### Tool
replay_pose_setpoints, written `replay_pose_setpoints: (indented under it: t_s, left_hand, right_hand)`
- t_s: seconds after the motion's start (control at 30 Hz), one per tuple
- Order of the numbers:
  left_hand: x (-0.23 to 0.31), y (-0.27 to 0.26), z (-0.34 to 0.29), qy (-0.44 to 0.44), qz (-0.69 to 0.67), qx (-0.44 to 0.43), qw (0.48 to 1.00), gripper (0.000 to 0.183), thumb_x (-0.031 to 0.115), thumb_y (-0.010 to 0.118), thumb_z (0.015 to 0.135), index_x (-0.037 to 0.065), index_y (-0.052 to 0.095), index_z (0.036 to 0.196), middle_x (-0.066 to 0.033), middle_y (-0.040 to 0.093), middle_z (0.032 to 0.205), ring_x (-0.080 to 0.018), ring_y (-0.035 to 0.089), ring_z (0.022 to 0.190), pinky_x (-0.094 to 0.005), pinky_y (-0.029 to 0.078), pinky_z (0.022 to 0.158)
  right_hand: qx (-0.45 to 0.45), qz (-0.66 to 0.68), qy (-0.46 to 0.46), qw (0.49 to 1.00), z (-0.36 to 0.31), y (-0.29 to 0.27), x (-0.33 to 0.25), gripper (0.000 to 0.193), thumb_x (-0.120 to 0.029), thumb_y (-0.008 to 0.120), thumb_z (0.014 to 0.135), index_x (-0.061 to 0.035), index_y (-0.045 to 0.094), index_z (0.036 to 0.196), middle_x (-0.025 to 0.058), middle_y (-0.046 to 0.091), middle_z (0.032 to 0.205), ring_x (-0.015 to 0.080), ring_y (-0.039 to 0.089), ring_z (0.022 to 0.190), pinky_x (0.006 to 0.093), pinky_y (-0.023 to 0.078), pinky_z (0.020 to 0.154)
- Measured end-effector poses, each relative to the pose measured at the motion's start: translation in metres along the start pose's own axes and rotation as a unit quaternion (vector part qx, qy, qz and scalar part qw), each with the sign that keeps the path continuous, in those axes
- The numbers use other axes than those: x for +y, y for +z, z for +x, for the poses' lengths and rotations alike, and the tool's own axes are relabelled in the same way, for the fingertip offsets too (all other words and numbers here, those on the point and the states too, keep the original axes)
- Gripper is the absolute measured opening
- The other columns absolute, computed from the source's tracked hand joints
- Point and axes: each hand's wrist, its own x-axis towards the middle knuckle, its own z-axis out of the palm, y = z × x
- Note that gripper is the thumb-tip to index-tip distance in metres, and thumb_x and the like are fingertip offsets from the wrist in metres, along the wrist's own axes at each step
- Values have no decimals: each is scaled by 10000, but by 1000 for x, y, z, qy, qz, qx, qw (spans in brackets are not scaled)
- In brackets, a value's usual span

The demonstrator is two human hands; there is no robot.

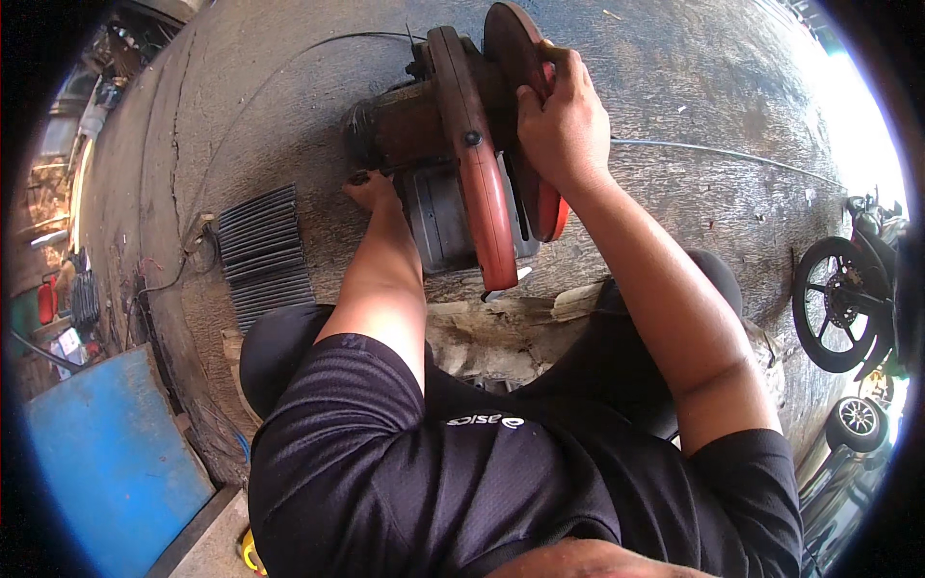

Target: Cutting a metal rod to length using a chop saw.

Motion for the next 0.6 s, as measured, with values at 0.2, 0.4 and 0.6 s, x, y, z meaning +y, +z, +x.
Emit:
replay_pose_setpoints:
  t_s: [0.2,0.4,0.6]
  left_hand:
    - [7,-1,-8,9,2,-11,1000,494,-72,520,855,49,316,1288,-215,417,1278,-358,561,1051,-441,611,760]
    - [10,1,-11,8,9,13,1000,569,-61,536,847,68,293,1345,-233,400,1306,-364,561,1059,-455,609,761]
    - [10,1,-14,17,27,10,999,586,-60,526,842,50,275,1359,-224,403,1311,-373,571,1051,-431,617,736]
  right_hand:
    - [-2,-2,4,1000,0,0,0,404,-168,605,794,-70,453,1156,180,556,1066,415,605,917,486,502,767]
    - [-3,-4,5,1000,0,0,-1,400,-170,603,796,-70,451,1153,172,557,1061,405,604,924,483,502,768]
    - [-4,3,2,1000,-1,-1,-2,398,-160,596,800,-70,449,1159,168,558,1053,403,599,931,484,500,768]
